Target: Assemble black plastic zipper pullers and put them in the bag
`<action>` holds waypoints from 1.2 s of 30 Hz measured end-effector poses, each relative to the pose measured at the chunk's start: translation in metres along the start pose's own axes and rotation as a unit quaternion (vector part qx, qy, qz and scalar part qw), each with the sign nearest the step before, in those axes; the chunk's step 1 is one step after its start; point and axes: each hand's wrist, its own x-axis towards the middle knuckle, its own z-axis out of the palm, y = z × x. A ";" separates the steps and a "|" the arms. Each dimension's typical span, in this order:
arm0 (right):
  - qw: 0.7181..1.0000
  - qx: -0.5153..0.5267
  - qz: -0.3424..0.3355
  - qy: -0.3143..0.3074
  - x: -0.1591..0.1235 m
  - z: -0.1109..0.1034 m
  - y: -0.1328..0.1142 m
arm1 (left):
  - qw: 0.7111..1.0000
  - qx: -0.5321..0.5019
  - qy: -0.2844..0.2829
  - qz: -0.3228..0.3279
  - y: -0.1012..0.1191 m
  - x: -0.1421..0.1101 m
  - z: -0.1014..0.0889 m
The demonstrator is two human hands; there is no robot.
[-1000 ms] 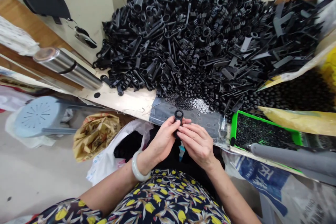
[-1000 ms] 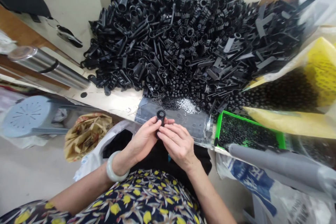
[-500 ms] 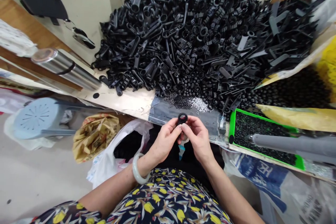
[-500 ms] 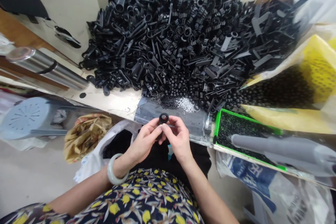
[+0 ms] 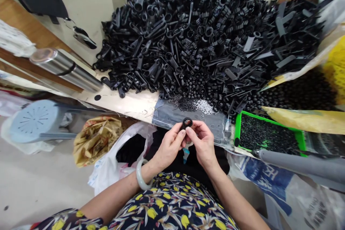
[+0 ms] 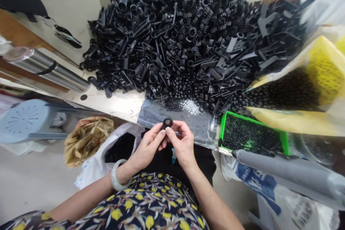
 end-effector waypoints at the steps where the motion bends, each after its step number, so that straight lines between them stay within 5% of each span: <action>1: 1.000 -0.004 -0.003 0.000 0.000 0.000 0.001 | 1.000 -0.007 0.003 0.001 -0.001 0.000 0.000; 15: 0.990 0.020 0.084 -0.109 0.006 0.000 -0.005 | 0.999 0.025 -0.027 0.019 -0.001 -0.007 -0.018; 19: 0.989 0.014 0.077 -0.123 0.013 -0.002 -0.001 | 1.000 -0.010 -0.011 0.010 -0.004 -0.001 -0.017; 22: 0.988 0.019 0.041 -0.150 0.015 -0.005 0.005 | 0.990 -0.138 0.010 -0.009 -0.002 0.009 -0.014; 26: 0.997 -0.040 -0.039 -0.055 0.010 -0.011 0.017 | 0.962 -0.266 0.059 -0.007 0.011 0.018 -0.016; 28: 0.998 -0.058 -0.021 -0.032 0.005 -0.012 0.022 | 0.959 -0.274 0.077 -0.001 0.014 0.018 -0.018; 32: 0.992 -0.011 0.058 -0.108 0.001 0.001 0.030 | 0.957 -0.266 0.112 -0.010 0.012 0.014 -0.017; 36: 0.990 -0.019 0.053 -0.129 0.004 0.023 0.032 | 0.960 -0.240 0.146 0.001 0.009 0.008 -0.010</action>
